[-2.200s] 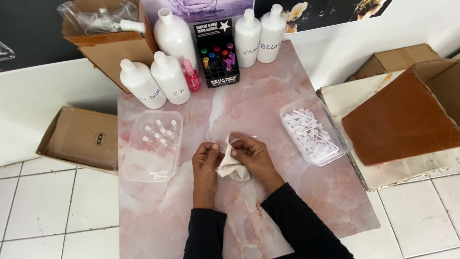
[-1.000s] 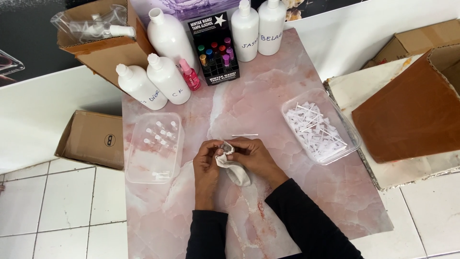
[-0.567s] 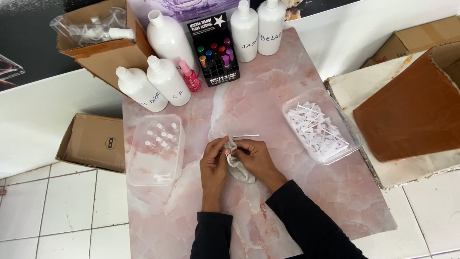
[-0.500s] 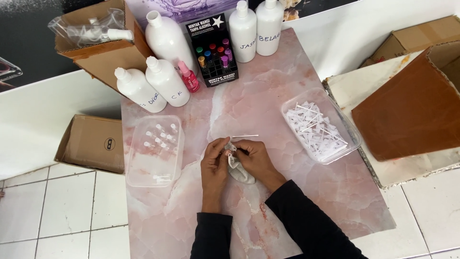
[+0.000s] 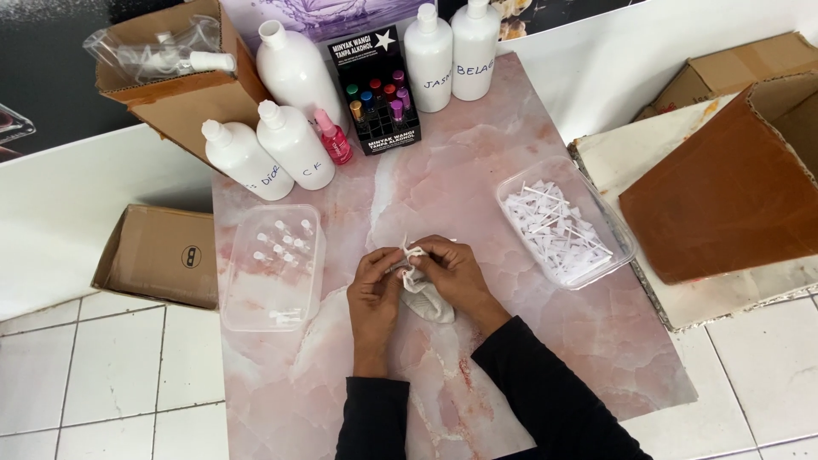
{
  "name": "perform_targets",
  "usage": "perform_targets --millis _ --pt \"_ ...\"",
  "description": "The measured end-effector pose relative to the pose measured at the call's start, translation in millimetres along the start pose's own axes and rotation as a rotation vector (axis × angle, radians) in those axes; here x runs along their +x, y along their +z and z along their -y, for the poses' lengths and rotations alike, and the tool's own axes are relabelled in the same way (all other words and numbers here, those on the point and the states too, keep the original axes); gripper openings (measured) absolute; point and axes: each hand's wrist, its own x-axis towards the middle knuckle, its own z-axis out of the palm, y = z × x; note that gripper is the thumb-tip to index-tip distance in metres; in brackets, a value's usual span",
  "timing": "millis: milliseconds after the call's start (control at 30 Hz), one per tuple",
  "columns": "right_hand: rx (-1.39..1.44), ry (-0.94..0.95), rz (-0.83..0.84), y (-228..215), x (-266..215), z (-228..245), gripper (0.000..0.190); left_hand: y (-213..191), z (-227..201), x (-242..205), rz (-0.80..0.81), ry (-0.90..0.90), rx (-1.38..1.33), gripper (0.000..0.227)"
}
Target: Assembling perfume samples by wrapping small applicator sticks in fabric squares
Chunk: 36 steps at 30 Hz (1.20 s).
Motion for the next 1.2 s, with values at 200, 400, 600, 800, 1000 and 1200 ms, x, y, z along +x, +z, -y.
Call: perform_targets --millis 200,400,600,800,1000,1200 --pt "0.037 -0.005 -0.058 -0.4 -1.9 -10.3 0.009 -1.0 16.5 0.3 -0.100 -0.205 -0.178 0.034" --pt "0.555 0.307 -0.064 -1.1 1.0 5.7 0.041 -0.8 -0.8 1.3 -0.175 -0.224 -0.200 0.031" --pt "0.113 -0.039 0.043 6.9 -0.3 6.0 0.028 -9.8 22.4 3.2 -0.211 -0.216 -0.236 0.026" --pt "-0.160 -0.101 0.017 3.4 -5.7 4.0 0.008 -3.2 11.5 1.5 -0.130 -0.122 -0.111 0.025" --pt "-0.021 0.080 -0.047 0.0 0.2 -12.2 0.008 0.9 22.5 -3.6 -0.225 -0.185 -0.323 0.059" --pt "0.121 0.111 -0.080 13.3 -11.5 -9.6 0.020 0.1 12.2 -1.4 -0.239 -0.196 -0.262 0.031"
